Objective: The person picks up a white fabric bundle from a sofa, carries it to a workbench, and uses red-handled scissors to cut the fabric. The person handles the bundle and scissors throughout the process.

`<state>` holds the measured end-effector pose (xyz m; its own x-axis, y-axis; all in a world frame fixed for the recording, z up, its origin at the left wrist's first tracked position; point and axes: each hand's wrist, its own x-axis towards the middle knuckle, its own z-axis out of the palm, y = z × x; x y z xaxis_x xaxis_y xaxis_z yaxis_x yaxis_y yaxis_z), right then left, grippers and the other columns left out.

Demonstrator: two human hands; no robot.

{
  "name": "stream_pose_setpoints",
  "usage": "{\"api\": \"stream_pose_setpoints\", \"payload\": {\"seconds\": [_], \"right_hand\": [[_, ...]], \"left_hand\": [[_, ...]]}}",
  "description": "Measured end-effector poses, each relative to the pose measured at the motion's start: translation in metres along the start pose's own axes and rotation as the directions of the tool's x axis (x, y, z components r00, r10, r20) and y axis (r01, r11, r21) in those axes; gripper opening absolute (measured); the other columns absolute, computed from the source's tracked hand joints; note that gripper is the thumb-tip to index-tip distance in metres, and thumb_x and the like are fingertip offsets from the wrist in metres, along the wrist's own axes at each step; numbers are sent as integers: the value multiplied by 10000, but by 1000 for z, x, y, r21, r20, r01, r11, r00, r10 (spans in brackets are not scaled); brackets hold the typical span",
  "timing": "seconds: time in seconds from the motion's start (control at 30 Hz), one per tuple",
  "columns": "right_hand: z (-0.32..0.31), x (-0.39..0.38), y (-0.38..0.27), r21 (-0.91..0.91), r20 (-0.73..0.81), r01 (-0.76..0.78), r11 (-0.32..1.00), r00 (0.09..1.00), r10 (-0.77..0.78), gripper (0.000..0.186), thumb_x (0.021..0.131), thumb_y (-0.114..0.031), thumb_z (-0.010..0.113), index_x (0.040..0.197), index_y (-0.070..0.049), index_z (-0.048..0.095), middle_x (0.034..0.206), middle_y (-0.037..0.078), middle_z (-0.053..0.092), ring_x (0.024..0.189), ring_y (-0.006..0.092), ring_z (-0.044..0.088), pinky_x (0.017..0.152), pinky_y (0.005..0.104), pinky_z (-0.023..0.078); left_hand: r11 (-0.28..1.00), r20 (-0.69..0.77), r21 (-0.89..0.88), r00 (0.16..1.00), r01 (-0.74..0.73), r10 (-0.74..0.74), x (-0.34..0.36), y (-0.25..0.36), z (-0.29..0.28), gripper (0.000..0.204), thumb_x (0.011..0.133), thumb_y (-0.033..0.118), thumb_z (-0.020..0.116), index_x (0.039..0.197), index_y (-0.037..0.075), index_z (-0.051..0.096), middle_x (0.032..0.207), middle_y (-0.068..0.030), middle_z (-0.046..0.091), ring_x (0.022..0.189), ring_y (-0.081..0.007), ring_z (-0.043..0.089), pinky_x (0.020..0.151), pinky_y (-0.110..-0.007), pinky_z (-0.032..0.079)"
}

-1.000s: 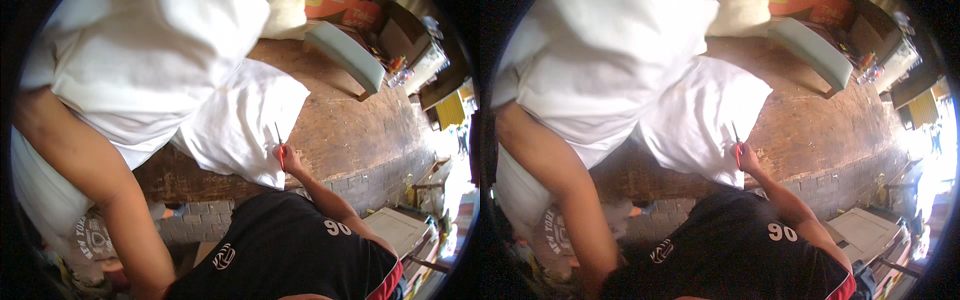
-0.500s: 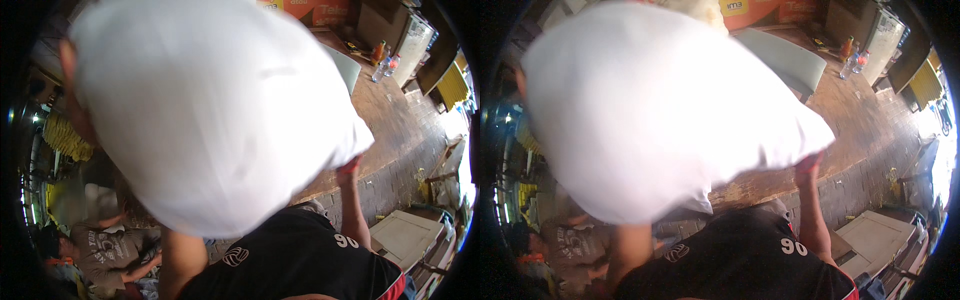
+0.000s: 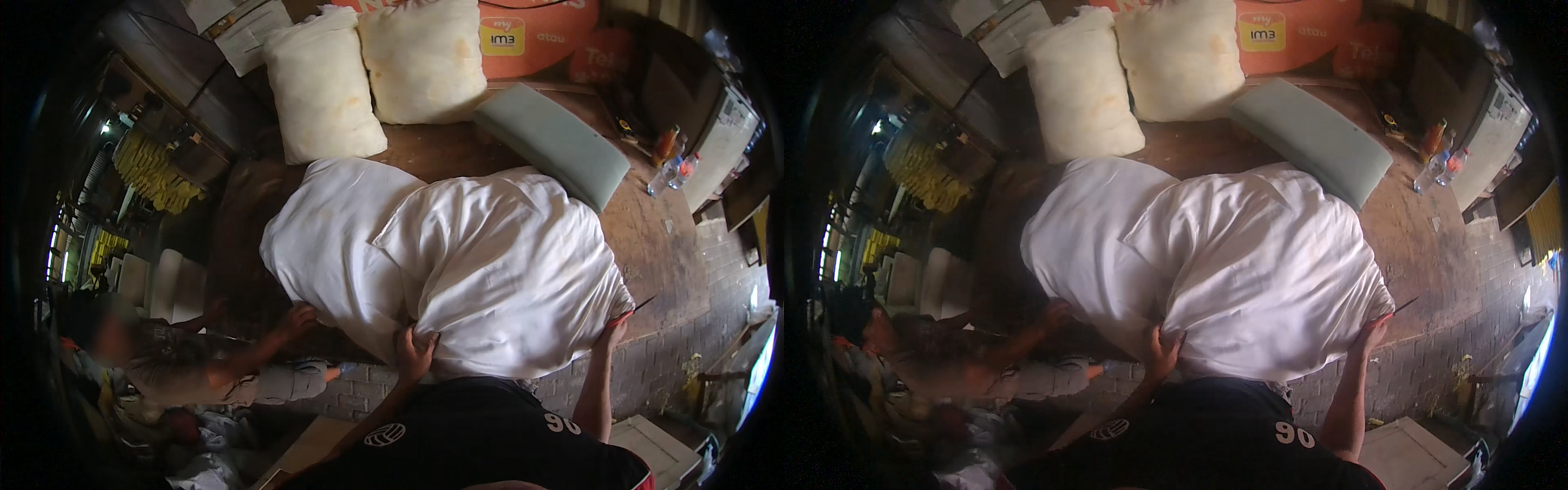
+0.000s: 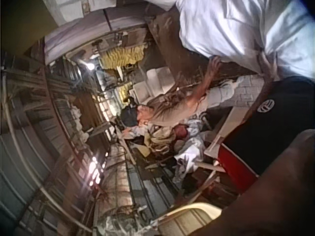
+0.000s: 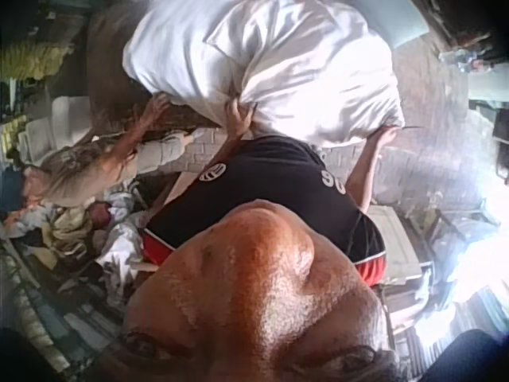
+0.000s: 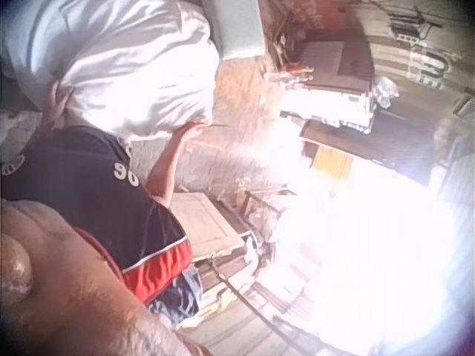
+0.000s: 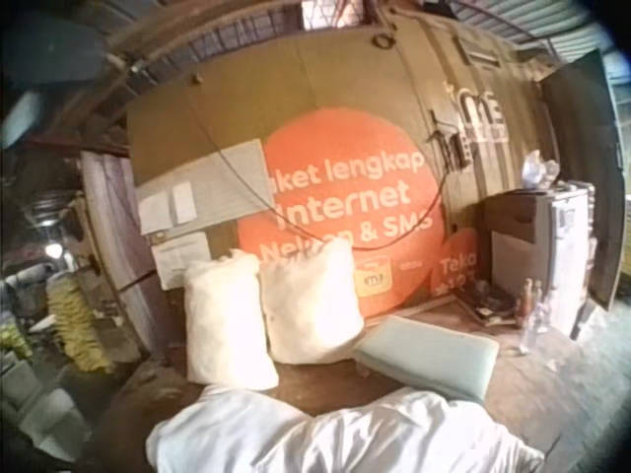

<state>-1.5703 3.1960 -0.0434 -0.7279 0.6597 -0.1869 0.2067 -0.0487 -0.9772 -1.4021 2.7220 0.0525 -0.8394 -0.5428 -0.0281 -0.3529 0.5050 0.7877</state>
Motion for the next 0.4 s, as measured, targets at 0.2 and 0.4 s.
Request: {"api": "stream_pose_setpoints", "payload": {"seconds": [0.2,0.4], "right_hand": [[-20,-67,29,73,49,-86,994,995,83,591,917,-568,473,1133,-26,569,896,44,592,713,143,568,584,321,455],[-59,-168,-7,-191,78,-114,975,988,131,537,962,-530,425,1154,-51,575,805,44,598,574,117,551,447,285,404]], "left_hand": [[731,501,-528,853,433,-145,-5,-30,-4,801,860,513,604,1370,-56,362,1384,-244,410,1259,-315,429,1032,-396,348],[587,716,-587,696,558,54,-15,24,-10,1004,811,749,463,1496,79,163,1471,-83,344,1314,-276,354,1108,-410,254]]}}
